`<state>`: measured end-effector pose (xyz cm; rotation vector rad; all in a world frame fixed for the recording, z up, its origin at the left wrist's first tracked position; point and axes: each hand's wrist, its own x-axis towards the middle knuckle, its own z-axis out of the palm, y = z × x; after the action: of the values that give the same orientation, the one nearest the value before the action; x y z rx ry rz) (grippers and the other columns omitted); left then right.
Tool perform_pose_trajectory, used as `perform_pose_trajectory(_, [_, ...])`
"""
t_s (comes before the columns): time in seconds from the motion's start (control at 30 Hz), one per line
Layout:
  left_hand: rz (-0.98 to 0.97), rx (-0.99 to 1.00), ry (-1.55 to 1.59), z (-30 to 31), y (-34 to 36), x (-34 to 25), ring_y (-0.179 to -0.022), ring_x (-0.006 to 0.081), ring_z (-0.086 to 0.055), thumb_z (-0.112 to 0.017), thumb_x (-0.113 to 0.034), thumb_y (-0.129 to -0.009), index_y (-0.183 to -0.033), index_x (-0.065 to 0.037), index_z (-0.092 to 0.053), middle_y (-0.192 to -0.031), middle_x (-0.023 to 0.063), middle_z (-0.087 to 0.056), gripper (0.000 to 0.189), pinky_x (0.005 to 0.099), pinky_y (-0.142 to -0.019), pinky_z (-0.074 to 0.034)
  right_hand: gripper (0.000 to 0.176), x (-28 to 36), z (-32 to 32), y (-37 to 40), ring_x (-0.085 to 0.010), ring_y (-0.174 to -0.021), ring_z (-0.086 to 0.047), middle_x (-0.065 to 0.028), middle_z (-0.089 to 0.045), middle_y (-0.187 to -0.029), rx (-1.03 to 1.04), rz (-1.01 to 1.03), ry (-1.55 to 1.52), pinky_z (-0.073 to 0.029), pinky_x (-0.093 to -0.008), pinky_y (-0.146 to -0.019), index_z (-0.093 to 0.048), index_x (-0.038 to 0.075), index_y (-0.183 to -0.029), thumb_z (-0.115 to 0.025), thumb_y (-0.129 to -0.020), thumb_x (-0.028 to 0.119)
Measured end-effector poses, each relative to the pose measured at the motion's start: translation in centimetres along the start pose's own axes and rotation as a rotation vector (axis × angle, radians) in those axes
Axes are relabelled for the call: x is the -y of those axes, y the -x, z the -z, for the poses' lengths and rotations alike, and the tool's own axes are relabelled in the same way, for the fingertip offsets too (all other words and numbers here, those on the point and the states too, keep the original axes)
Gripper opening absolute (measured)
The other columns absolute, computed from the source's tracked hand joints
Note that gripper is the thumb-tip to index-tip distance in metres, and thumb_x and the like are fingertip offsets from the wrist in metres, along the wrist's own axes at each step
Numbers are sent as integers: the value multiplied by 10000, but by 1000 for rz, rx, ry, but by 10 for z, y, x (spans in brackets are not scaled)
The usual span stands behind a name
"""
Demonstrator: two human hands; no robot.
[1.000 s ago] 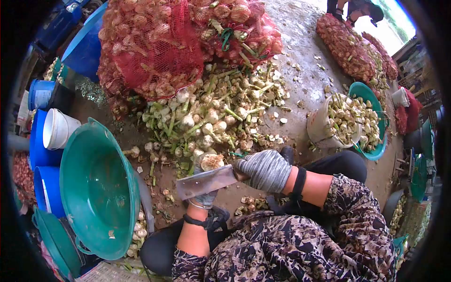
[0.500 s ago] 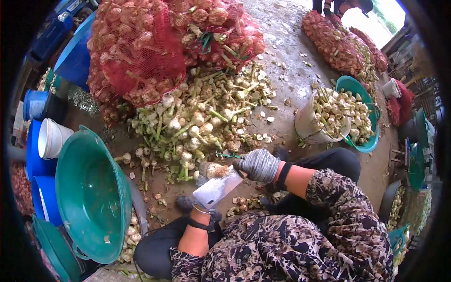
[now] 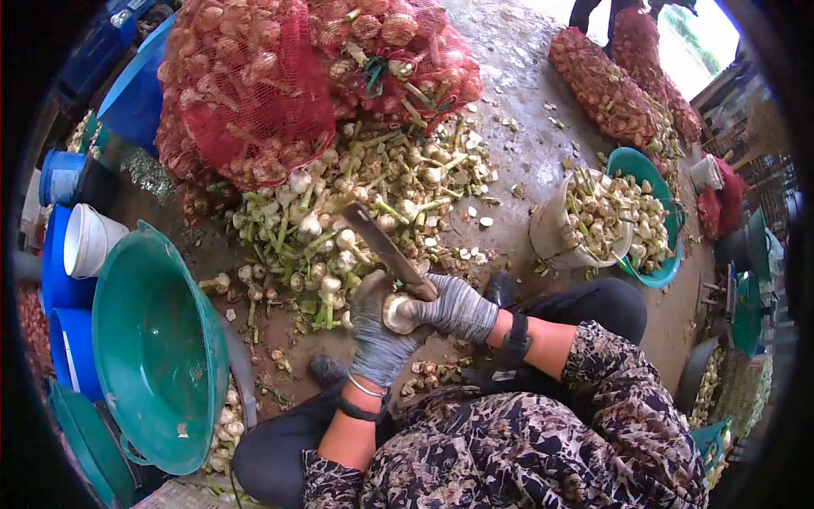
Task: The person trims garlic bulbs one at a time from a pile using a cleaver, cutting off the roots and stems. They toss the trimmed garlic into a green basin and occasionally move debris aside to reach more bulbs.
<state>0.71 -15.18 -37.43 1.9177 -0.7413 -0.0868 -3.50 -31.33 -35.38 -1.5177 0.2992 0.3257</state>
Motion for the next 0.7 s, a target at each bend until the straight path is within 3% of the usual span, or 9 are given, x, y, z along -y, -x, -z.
perform_pose_trajectory(0.07, [14,-111,202,-1,9,9,-1226,269,-449,-901,-301,-606,-1424,-52,-296,-1313,153,-432,1048,394,-1058,-373,588,1,5,-1,-113,-855,-583,-53,-670,-982,-36,90,140,-497,-311,-793,-603,31,-1190,-786,-783,414])
perform_pose_trajectory(0.13, [5,-64,-5,9,17,25,-1296,282,-386,-849,-340,-694,-1449,-47,-264,-1377,156,-385,999,409,-1083,-350,618,-12,8,-4,-200,-862,-648,-137,-674,-986,-138,268,297,-512,-352,-785,-572,60,-1234,-790,-767,401])
perform_pose_trajectory(0.27, [-194,234,-823,2,25,52,-1253,209,-451,-637,-352,-904,-1373,-49,-410,-1339,114,-475,602,342,-1044,-393,505,-4,10,3,-378,-824,-649,-178,-662,-907,-61,330,792,-521,-435,-723,-582,120,-1173,-753,-782,390])
perform_pose_trajectory(0.3, [-189,233,-824,0,24,61,-1253,209,-451,-637,-352,-904,-1373,-49,-410,-1339,114,-475,602,342,-1044,-393,505,-2,8,3,-378,-824,-649,-178,-662,-907,-55,330,792,-521,-435,-723,-582,120,-1173,-753,-782,390])
perform_pose_trajectory(0.37, [154,630,-91,-7,20,83,-1208,186,-486,-543,-269,-967,-1341,-54,-457,-1254,99,-540,439,303,-1020,-401,408,1,5,5,-380,-790,-654,-180,-658,-862,40,340,781,-522,-438,-689,-586,119,-1141,-716,-796,294])
perform_pose_trajectory(0.4, [154,632,-90,-11,27,97,-1208,186,-486,-543,-269,-967,-1341,-54,-457,-1254,99,-540,439,303,-1020,-401,457,9,5,11,-322,-795,-648,-130,-639,-862,24,315,839,-520,-385,-726,-617,117,-1081,-759,-777,428])
perform_pose_trajectory(0.53, [429,372,70,-17,44,112,-1072,190,-521,-454,-179,-999,-1251,-31,-494,-1191,84,-553,295,306,-995,-414,257,27,17,15,-372,-752,-644,-161,-637,-781,17,410,1010,-515,-430,-659,-588,95,-953,-692,-804,277])
perform_pose_trajectory(0.63, [684,45,659,9,23,39,-928,141,-570,-573,-82,-932,-1122,-26,-591,-1040,49,-624,199,292,-843,-479,239,13,48,-3,-349,-781,-658,-175,-658,-806,47,11,1110,-523,-423,-695,-638,111,-965,-675,-810,289])
perform_pose_trajectory(0.7, [525,-58,602,12,18,30,-869,127,-589,-608,-27,-895,-1035,-12,-629,-959,43,-646,142,292,-740,-484,309,-7,80,-15,-326,-810,-670,-173,-679,-859,-3,-307,1238,-528,-414,-725,-650,119,-1045,-683,-806,311])
